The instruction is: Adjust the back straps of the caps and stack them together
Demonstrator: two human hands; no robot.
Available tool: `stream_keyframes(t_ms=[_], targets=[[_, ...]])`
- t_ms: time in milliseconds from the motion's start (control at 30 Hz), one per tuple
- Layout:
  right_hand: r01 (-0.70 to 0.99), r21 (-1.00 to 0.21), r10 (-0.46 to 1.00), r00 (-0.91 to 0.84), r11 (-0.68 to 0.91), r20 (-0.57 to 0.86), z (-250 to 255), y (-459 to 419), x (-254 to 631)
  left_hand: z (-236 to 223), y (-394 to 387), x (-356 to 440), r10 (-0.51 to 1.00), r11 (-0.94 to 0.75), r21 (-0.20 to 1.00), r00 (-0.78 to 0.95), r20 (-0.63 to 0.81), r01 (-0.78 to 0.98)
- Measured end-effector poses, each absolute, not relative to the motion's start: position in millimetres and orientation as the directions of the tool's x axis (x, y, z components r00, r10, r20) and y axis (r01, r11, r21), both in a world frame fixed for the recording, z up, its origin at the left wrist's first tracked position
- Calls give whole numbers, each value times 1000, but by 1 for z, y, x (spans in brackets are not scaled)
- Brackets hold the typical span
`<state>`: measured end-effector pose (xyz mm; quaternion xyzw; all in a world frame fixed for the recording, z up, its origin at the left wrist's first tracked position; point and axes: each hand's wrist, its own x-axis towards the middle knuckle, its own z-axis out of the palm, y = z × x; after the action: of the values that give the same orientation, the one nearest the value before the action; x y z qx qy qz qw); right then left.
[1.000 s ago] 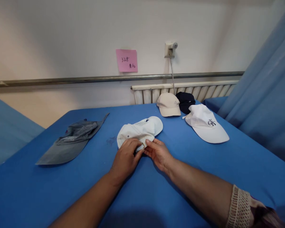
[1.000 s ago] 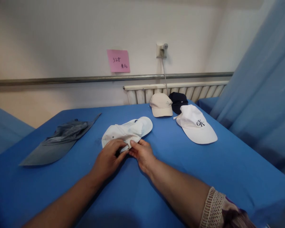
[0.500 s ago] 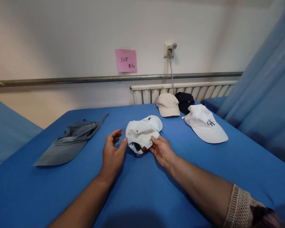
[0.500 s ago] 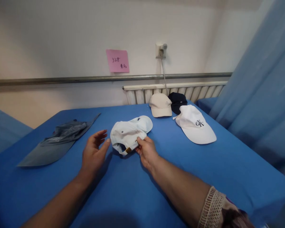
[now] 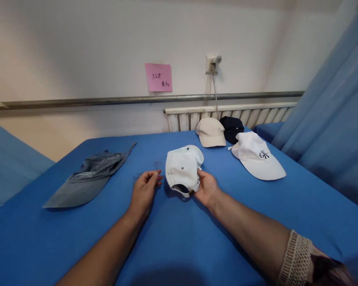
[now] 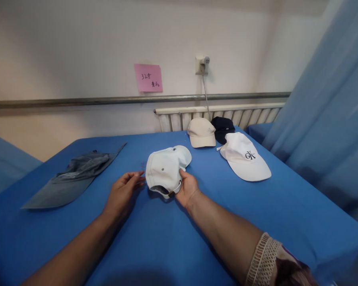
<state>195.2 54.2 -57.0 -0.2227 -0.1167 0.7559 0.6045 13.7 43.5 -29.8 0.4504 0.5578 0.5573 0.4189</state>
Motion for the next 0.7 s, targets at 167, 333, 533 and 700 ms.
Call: stream_keyframes(t_ms=[167, 333, 533, 700], targets=[[-884, -333, 933, -249, -328, -259, -43, 54, 198, -30, 35, 23, 960, 261, 944, -43, -275, -203], [-885, -332, 935, -249, -325, -252, -40, 49, 196, -19, 27, 32, 858, 514, 717, 287, -426, -470], [-871, -416, 947, -147, -260, -285, -54, 53, 195, -9, 40, 18, 911, 382, 568, 191, -366, -729], [-716, -687, 950, 115, -124, -291, -75, 56, 196, -12, 47, 2, 917, 383, 617, 199, -347, -687]])
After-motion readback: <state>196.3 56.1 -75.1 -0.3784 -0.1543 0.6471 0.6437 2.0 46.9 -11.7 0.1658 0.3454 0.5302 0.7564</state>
